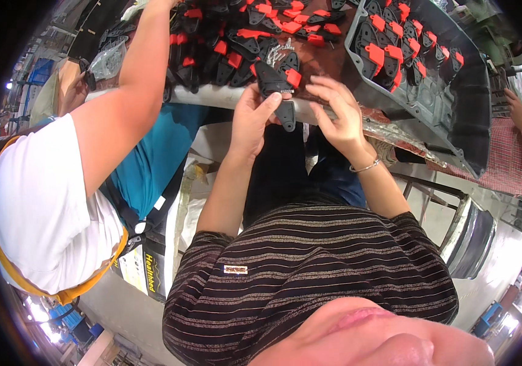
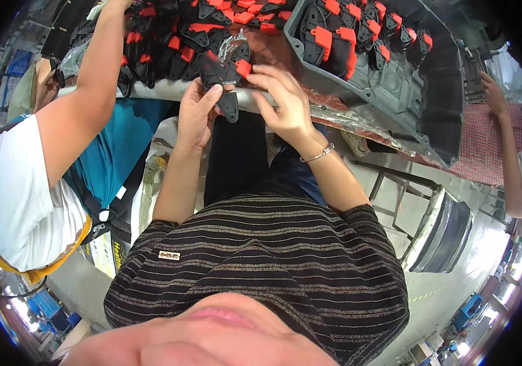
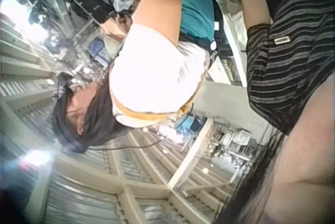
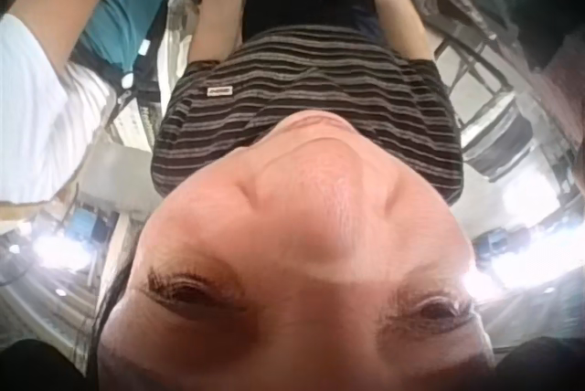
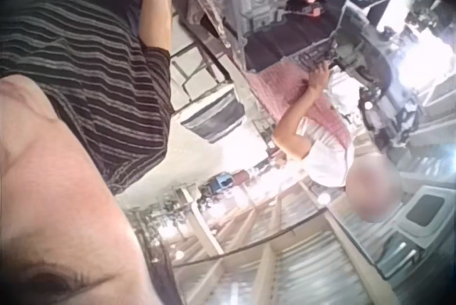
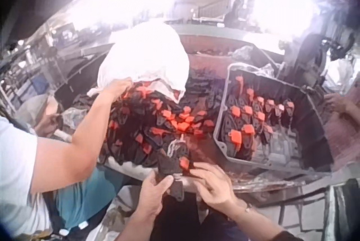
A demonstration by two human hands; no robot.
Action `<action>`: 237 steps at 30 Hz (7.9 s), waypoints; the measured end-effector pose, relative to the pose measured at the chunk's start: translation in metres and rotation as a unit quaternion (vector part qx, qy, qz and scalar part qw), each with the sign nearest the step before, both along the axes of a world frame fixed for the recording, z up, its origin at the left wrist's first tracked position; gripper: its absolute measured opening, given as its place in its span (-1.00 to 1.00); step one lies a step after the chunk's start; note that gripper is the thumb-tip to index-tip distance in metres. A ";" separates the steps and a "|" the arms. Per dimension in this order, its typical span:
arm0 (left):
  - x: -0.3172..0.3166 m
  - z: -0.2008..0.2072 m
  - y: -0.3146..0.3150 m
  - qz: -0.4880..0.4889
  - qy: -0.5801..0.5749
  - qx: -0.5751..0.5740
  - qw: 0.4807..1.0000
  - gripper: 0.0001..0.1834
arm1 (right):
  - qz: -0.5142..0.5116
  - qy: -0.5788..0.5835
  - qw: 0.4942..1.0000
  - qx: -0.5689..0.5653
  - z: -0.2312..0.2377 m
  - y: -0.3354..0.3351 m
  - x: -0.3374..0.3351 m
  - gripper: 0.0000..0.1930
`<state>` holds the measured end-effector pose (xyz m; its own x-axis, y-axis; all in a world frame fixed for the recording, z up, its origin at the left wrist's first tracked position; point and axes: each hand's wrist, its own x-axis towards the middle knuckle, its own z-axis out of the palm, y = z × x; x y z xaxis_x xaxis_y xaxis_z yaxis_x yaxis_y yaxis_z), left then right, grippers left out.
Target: The person repeatedly picks black plastic clips with red inserts from a tray, attaches the red insert to each clip by hand, and places the assembled units back into the tray. The process is continuous and repetitive throughout the clip.
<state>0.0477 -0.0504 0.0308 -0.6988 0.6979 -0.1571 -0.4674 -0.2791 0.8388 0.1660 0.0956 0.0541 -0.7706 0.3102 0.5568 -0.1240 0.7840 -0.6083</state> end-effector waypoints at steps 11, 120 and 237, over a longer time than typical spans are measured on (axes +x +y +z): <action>-0.030 -0.025 0.031 0.051 0.058 0.068 0.995 -0.82 | -0.058 -0.043 0.994 -0.077 -0.052 0.008 0.019 -0.81; -0.043 -0.046 0.033 0.024 0.015 0.110 0.993 -0.83 | 0.080 -0.002 0.981 -0.179 -0.059 -0.002 -0.022 -0.90; -0.064 -0.032 0.051 -0.063 -0.106 0.218 0.968 -0.77 | 0.062 -0.516 0.814 0.261 0.010 0.184 -0.247 -0.59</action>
<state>-0.0160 0.0003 -0.0016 -0.5883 0.8077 0.0398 -0.6699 -0.5143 0.5355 -0.0813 0.2797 0.0637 -0.9190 0.1224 -0.3748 0.1429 0.9894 -0.0272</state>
